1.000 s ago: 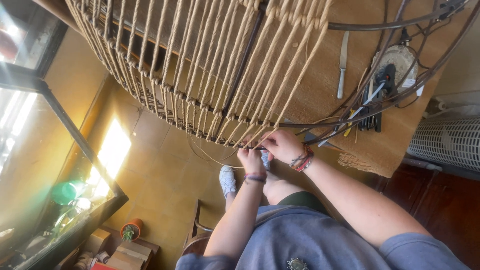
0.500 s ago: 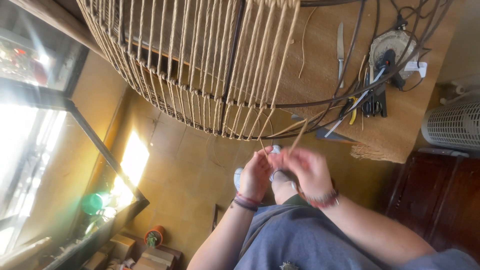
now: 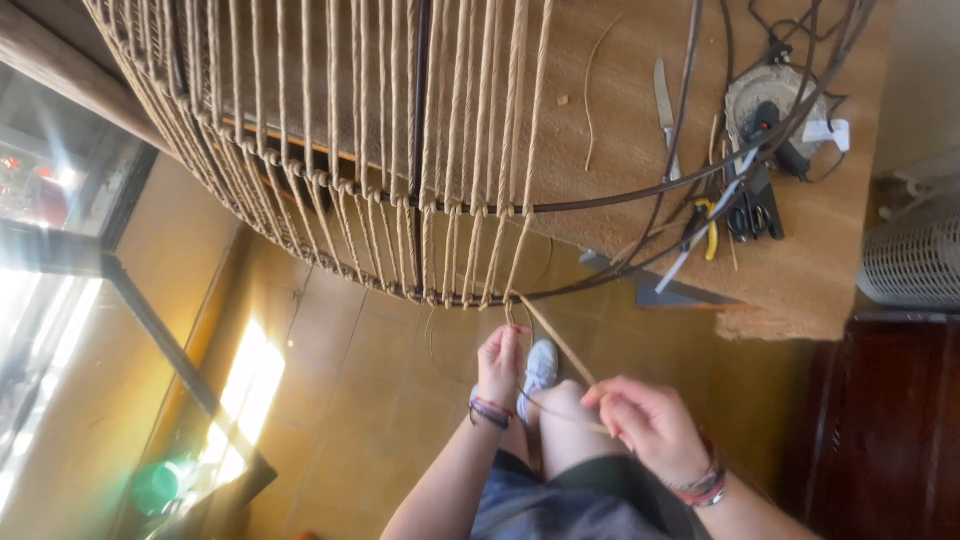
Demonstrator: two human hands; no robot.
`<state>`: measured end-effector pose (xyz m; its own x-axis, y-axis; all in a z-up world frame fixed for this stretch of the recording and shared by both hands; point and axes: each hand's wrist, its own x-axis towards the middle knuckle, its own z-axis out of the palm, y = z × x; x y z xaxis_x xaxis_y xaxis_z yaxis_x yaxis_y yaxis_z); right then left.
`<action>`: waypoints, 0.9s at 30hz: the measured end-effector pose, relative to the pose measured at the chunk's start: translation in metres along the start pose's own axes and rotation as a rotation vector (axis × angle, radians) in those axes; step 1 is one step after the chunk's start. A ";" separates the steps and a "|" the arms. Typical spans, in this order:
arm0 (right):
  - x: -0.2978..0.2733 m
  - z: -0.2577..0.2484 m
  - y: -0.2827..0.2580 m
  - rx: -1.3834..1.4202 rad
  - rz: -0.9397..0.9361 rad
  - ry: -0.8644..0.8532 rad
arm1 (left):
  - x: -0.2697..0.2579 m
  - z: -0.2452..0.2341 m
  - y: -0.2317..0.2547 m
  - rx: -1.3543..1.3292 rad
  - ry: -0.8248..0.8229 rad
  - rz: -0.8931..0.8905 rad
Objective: Weaving wicker strands onto a metal frame to create a furniture structure.
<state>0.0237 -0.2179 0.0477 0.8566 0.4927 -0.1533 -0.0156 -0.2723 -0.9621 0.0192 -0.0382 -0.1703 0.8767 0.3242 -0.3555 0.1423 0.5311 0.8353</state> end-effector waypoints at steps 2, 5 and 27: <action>0.008 0.016 0.077 -0.217 -0.007 0.004 | -0.005 0.003 0.003 -0.053 -0.135 -0.079; 0.025 0.033 0.212 -0.628 0.087 -0.075 | -0.018 -0.011 -0.001 0.031 -0.311 -0.139; -0.025 0.065 0.131 0.223 -0.382 -0.057 | -0.037 -0.038 0.013 1.188 -0.177 0.470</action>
<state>-0.0335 -0.2125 -0.0886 0.7930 0.5695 0.2161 0.1799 0.1199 -0.9763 -0.0287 -0.0138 -0.1624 0.9895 0.1325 0.0570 0.0439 -0.6531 0.7560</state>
